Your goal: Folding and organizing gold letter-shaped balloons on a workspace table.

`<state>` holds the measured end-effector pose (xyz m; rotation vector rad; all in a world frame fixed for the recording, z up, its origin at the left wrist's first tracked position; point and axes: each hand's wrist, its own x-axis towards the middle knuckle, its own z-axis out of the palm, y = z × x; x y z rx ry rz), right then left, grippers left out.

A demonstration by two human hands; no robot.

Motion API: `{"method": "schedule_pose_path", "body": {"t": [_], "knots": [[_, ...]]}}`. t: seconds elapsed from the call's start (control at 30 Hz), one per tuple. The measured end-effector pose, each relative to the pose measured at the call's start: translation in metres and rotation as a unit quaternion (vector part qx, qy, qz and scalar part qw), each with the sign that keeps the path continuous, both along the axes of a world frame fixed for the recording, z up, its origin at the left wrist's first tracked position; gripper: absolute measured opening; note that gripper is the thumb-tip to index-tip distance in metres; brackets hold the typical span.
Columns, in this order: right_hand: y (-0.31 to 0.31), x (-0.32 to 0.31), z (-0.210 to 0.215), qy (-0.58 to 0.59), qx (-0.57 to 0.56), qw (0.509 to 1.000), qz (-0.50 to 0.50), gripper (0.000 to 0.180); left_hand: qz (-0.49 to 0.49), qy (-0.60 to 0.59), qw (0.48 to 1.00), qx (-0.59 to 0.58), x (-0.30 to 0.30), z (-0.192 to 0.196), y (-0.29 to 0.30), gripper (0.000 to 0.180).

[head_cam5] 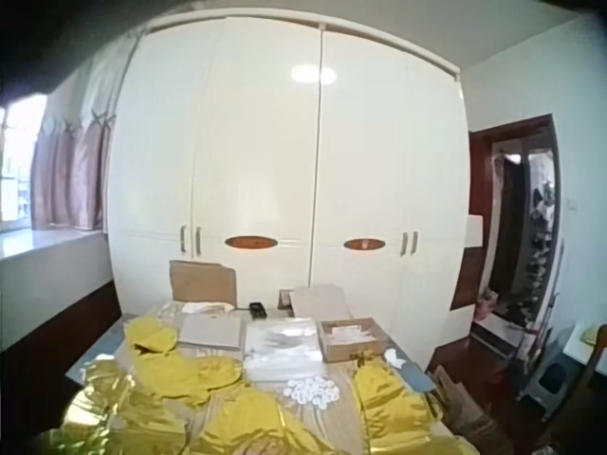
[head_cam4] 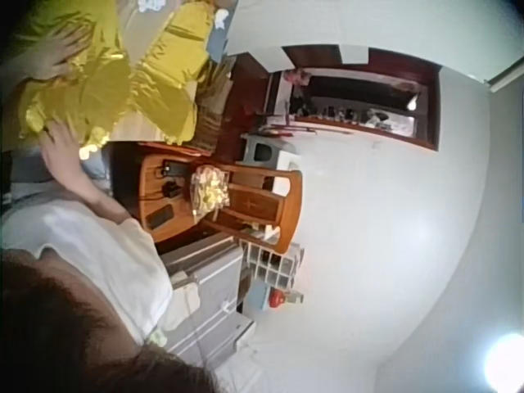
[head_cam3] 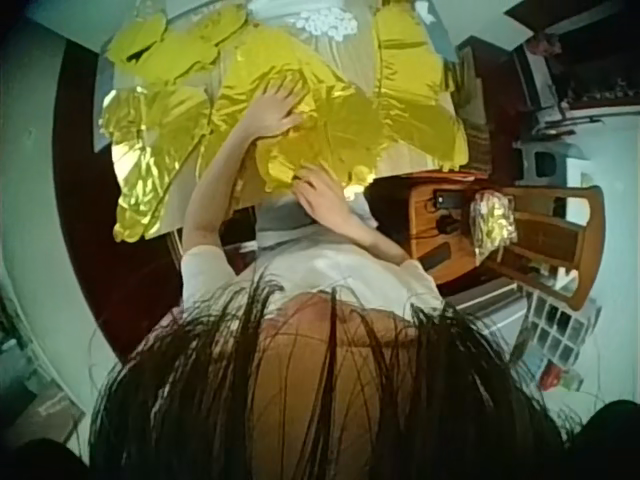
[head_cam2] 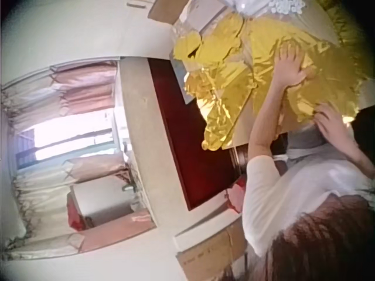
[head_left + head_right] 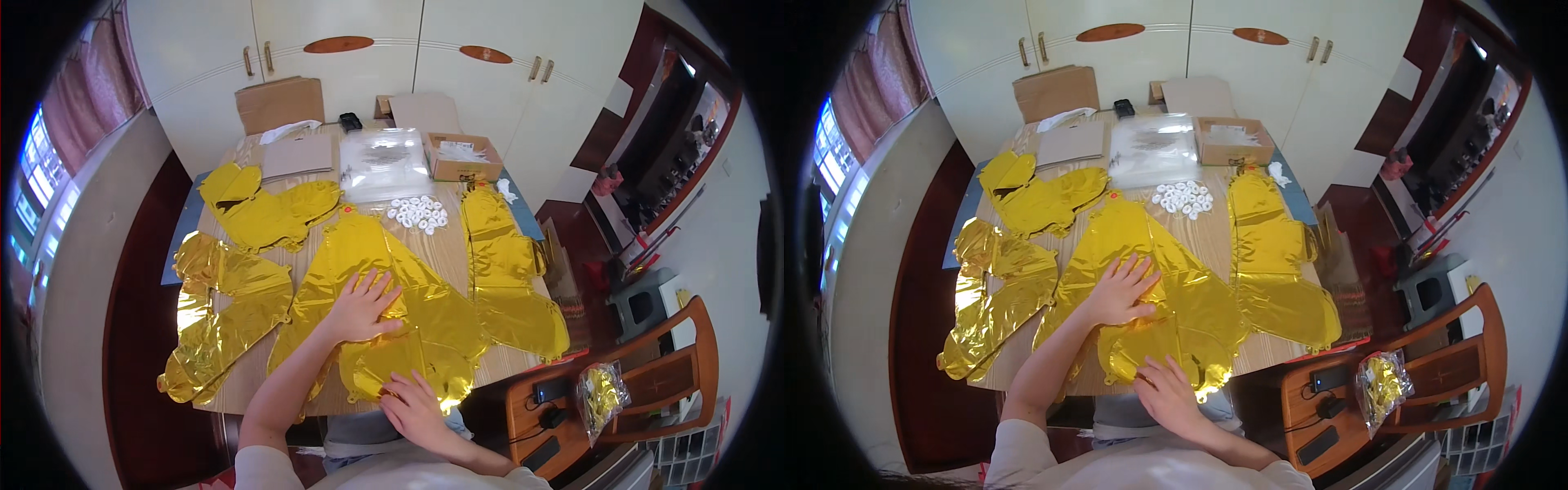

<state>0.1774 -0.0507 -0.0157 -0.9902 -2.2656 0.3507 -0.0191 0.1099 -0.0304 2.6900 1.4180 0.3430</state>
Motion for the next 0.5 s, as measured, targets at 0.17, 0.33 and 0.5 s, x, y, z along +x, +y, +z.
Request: {"method": "schedule_pose_path", "body": {"t": [0.17,0.33,0.5], "knots": [[0.0,-0.004,0.0,-0.016,-0.015,0.999,0.032,0.014,-0.007,0.018,1.0,-0.009,0.001,0.009,-0.004,0.104],[0.001,-0.001,-0.005,-0.027,-0.036,0.997,0.062,0.014,-0.013,0.012,1.0,0.003,0.001,0.007,-0.004,0.113],[0.0,0.004,0.006,-0.011,-0.076,0.992,0.101,0.019,-0.016,0.026,1.0,0.001,0.0,0.009,-0.004,0.117]]}}
